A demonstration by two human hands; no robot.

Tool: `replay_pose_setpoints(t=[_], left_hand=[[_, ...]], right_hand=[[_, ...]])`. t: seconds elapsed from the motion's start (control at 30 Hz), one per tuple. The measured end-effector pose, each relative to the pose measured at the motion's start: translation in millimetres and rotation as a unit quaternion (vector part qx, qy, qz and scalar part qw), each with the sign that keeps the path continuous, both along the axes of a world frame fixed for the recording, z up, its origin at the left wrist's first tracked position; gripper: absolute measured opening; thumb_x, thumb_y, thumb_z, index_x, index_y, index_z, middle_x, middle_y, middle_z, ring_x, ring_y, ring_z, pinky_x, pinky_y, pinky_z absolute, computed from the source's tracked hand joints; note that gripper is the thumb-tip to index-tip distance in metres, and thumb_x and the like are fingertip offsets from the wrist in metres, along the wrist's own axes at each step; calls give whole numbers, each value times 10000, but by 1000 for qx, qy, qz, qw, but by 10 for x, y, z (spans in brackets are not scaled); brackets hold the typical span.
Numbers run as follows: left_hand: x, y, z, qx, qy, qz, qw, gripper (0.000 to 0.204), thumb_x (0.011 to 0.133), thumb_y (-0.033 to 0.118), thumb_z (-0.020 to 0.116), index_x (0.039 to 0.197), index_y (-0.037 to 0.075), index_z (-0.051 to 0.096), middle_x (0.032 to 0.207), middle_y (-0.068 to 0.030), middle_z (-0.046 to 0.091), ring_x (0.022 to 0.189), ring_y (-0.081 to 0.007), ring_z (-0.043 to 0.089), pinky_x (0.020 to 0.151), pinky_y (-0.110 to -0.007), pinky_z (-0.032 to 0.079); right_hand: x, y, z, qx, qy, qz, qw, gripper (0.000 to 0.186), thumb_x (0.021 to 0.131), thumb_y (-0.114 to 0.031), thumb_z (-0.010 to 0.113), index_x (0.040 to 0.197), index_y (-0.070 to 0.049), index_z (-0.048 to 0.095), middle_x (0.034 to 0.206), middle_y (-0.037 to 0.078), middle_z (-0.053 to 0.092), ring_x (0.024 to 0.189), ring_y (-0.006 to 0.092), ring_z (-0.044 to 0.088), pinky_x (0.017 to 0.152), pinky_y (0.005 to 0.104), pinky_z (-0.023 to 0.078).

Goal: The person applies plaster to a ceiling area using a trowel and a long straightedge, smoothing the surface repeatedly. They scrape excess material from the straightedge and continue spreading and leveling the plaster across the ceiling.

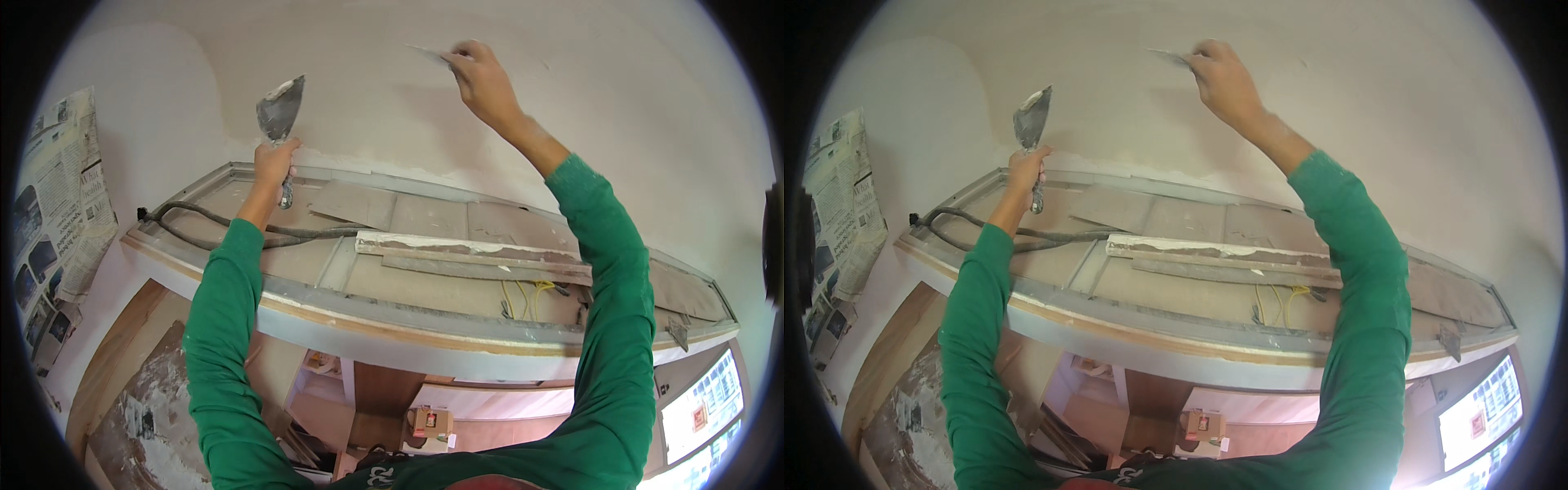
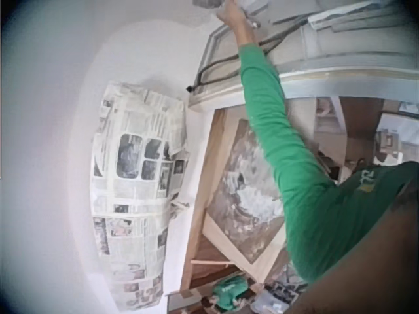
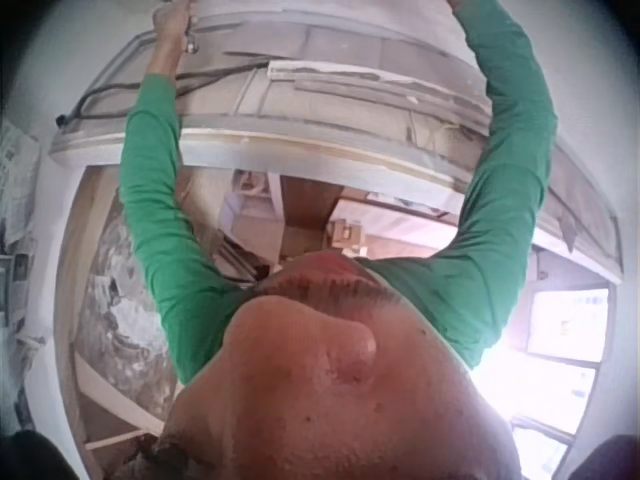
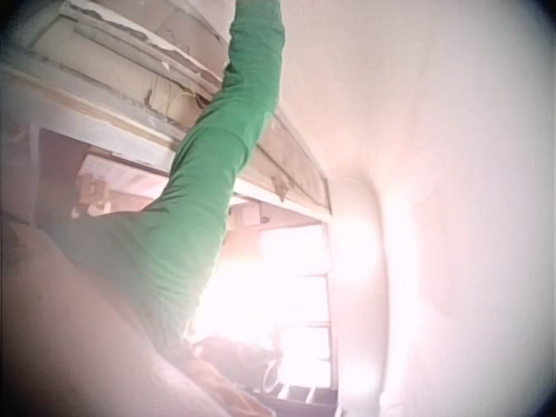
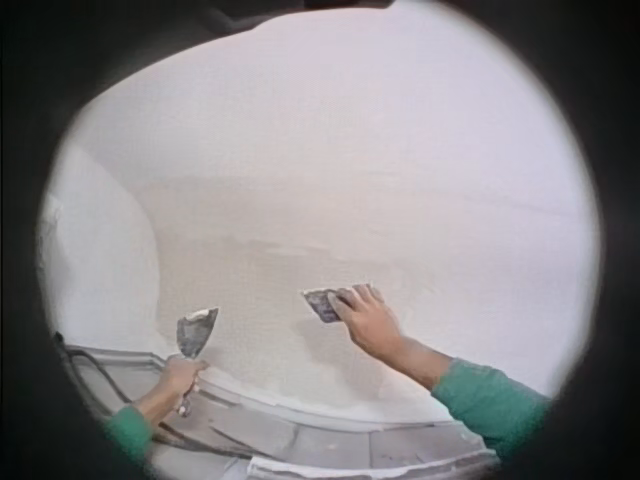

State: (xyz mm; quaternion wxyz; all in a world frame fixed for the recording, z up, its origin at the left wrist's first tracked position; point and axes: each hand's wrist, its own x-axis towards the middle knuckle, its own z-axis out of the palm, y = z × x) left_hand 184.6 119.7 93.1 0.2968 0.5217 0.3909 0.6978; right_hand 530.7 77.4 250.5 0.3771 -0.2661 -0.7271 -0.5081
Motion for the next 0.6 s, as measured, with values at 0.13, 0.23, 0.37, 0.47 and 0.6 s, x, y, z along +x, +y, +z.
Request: replay_pose_setpoints(t=[0.13, 0.23, 0.37, 0.47, 0.6], left_hand=[[-91, 54, -25, 15, 12, 37, 999, 201, 786, 171, 695, 734, 30, 561, 553, -14, 483, 429, -119, 464, 415, -281, 374], [-139, 44, -87, 27, 11, 43, 999, 208, 776, 165, 691, 740, 4, 565, 551, -38, 506, 432, -136, 494, 419, -297, 389], [-198, 94, -136, 22, 1, 49, 999, 210, 777, 160, 680, 775, -16, 566, 555, -40, 506, 435, -135, 493, 427, -290, 394], [-209, 90, -158, 15, -43, 30, 998, 219, 770, 161, 682, 793, -23, 567, 558, -41, 505, 438, -135, 488, 432, -286, 391], [-194, 120, -147, 33, -58, 26, 997, 224, 762, 167, 687, 793, -20, 568, 567, -43, 503, 442, -137, 484, 433, -283, 382]], right_hand=[[-291, 388, 354, 204, -163, -169, 950, 485, 852, -88, 567, 1326, -26, 485, 1201, 57, 533, 1136, 225, 494, 922, 407, 390], [-504, 720, 532, 250, -136, -204, 937, 545, 851, -78, 555, 1384, -57, 443, 1280, 60, 502, 1192, 223, 461, 957, 411, 361], [-719, 1124, 617, 317, -120, -207, 918, 520, 850, -122, 563, 1355, -45, 466, 1270, 47, 509, 1139, 216, 481, 906, 389, 392], [-817, 1369, 633, 300, -79, -200, 929, 430, 903, -133, 503, 1292, 51, 480, 1257, 187, 517, 1166, 320, 489, 940, 488, 436], [-831, 1570, 602, 261, -55, -240, 934, 551, 854, -133, 524, 1377, 11, 427, 1343, 154, 460, 1232, 329, 426, 1017, 516, 355]])
